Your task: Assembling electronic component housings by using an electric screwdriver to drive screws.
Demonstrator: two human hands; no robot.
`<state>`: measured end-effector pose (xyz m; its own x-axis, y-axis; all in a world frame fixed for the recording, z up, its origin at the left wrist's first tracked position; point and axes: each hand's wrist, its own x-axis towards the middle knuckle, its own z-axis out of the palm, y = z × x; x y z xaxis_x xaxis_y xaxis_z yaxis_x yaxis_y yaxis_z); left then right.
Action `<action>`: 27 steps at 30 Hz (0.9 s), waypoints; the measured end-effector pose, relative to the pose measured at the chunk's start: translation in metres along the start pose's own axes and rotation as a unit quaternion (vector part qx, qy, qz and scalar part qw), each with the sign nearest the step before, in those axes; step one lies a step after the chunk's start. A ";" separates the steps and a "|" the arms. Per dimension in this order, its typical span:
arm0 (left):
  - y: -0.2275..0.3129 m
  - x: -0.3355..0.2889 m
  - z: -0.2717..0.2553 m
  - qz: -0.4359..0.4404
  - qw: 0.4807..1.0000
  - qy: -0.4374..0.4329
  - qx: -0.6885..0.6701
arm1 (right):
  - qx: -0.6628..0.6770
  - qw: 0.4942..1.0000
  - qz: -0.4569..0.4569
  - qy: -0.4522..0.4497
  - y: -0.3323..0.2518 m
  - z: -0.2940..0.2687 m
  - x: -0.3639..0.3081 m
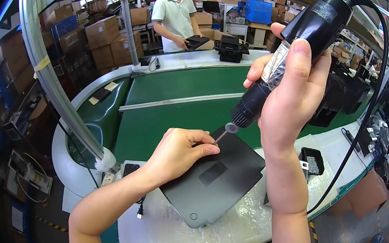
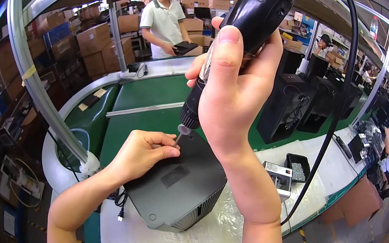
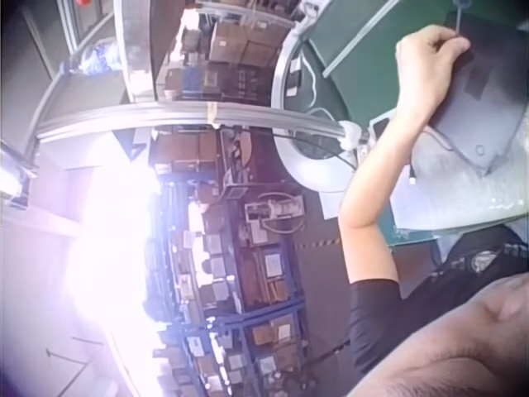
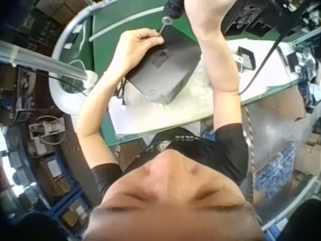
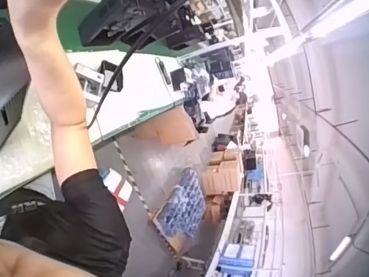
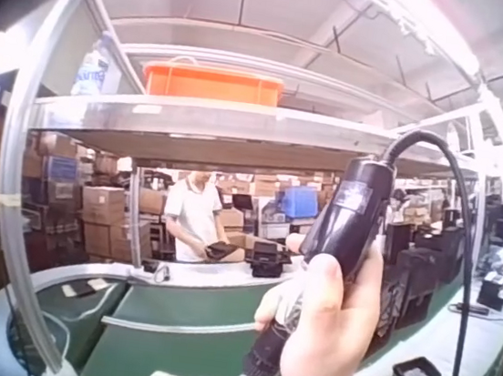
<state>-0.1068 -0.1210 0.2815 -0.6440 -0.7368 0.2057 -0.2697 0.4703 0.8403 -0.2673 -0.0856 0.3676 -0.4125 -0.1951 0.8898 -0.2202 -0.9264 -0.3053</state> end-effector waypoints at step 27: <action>0.006 -0.001 0.001 0.078 0.994 0.013 0.071 | -0.020 0.999 -0.028 -0.032 -0.002 0.006 0.005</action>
<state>-0.1090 -0.1171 0.2857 -0.6683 -0.6603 0.3425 -0.2673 0.6429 0.7178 -0.2638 -0.0870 0.3748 -0.3423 -0.1643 0.9251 -0.2767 -0.9233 -0.2664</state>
